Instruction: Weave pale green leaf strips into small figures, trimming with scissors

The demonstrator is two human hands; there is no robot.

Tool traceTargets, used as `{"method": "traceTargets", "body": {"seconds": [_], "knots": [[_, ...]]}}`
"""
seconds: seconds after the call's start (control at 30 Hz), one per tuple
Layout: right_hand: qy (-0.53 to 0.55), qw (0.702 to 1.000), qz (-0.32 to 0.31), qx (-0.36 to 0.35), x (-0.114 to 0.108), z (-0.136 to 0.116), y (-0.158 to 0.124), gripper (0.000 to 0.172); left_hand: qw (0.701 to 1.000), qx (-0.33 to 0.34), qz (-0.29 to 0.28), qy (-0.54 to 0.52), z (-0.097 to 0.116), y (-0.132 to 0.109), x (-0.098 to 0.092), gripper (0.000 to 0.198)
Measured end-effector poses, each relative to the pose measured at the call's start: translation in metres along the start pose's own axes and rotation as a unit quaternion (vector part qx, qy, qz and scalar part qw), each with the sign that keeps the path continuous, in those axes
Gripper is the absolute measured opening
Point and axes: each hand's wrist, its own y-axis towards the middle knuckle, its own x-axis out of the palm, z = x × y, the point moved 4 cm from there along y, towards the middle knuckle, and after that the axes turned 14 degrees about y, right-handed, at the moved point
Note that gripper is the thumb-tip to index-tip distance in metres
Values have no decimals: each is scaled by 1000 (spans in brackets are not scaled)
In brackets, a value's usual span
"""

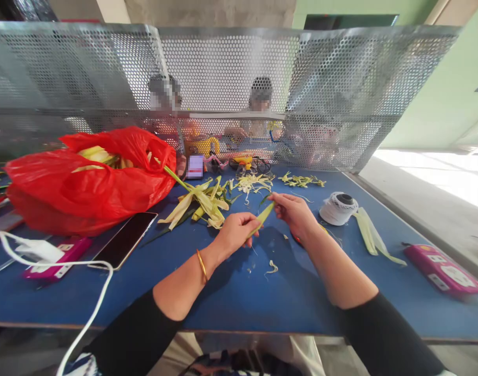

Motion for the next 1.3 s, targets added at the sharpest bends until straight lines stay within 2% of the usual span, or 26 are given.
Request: {"method": "traceTargets", "body": {"seconds": [0.07, 0.1, 0.13, 0.17, 0.2, 0.23, 0.3, 0.33, 0.37, 0.43, 0.53, 0.6, 0.63, 0.67, 0.7, 0.8, 0.83, 0.87, 0.9, 1.0, 1.17, 1.3], "knots": [[-31, 999, 26, -3, -5, -3, 3, 29, 998, 1, 0, 60, -3, 2, -2, 18], [-82, 995, 46, -16, -9, -8, 4, 25, 996, 2, 14, 93, -3, 2, -6, 18], [-160, 985, 61, -35, -14, -15, 3, 21, 991, 2, 36, 130, -3, 3, -11, 19], [-264, 960, 70, -59, -19, -22, 1, 19, 984, 3, 61, 169, -2, 4, -17, 20], [-392, 914, 65, -84, -23, -30, -3, 17, 974, 9, 81, 210, -1, 4, -22, 22], [-516, 850, 54, -92, -27, -35, -8, 17, 964, 13, 97, 248, 0, 5, -27, 23], [-697, 716, 25, -38, -37, -34, -20, 22, 947, 15, 118, 299, 3, 6, -33, 25], [-744, 668, 11, -1, -41, -30, -26, 25, 942, 13, 123, 311, 3, 6, -35, 25], [-771, 637, -1, 19, -45, -27, -32, 29, 940, 12, 124, 317, 3, 6, -36, 24], [-790, 612, -14, 32, -47, -18, -36, 36, 939, 12, 122, 323, 4, 7, -37, 24], [-786, 617, -21, 20, -46, -10, -31, 39, 926, 18, 122, 358, 5, 6, -38, 24], [-782, 623, -15, 15, -45, -9, -24, 38, 899, 17, 134, 416, 7, 5, -40, 25], [-769, 639, -7, 6, -45, -8, -20, 39, 880, 15, 146, 451, 8, 4, -42, 26], [-743, 670, 4, -6, -45, -9, -18, 42, 859, 14, 160, 486, 9, 4, -43, 27], [-699, 715, 14, -21, -44, -9, -16, 45, 839, 15, 172, 517, 10, 4, -45, 28], [-449, 893, 1, -29, -42, -3, -14, 57, 797, 23, 187, 574, 11, 4, -48, 32], [-355, 934, -14, -15, -40, 0, -14, 60, 788, 26, 187, 586, 10, 4, -48, 33], [-273, 961, -32, 1, -38, 4, -14, 62, 781, 28, 187, 596, 10, 4, -49, 33], [-211, 976, -47, 14, -36, 7, -15, 65, 773, 30, 186, 606, 10, 5, -49, 33], [-159, 985, -66, 23, -31, 11, -17, 71, 753, 41, 179, 632, 11, 4, -50, 33], [-217, 971, -97, 35, -21, 10, -24, 75, 735, 51, 169, 654, 15, 2, -49, 36], [-250, 962, -107, 17, -17, 6, -26, 68, 736, 72, 155, 656, 14, 2, -47, 35]]}}
